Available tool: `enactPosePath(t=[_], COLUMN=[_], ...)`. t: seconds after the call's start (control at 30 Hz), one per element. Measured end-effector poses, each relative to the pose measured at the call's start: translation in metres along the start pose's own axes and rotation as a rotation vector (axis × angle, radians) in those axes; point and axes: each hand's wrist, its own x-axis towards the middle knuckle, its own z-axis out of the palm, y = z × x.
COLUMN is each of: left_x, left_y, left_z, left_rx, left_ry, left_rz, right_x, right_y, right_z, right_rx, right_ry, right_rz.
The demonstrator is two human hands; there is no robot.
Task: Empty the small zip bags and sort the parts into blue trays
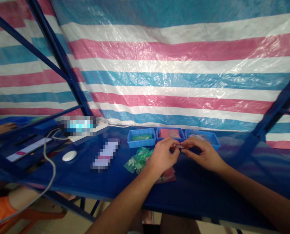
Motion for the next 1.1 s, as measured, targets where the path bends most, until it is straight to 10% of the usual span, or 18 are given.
enactPosePath(t=[1.1], left_x=[-0.004], left_y=[0.011], left_z=[-0.003], left_rx=[0.204], left_ry=[-0.173], left_rz=[0.108], right_x=[-0.003], right_y=[0.001], right_z=[0.008], right_rx=[0.015], right_ry=[-0.050], right_rz=[0.041])
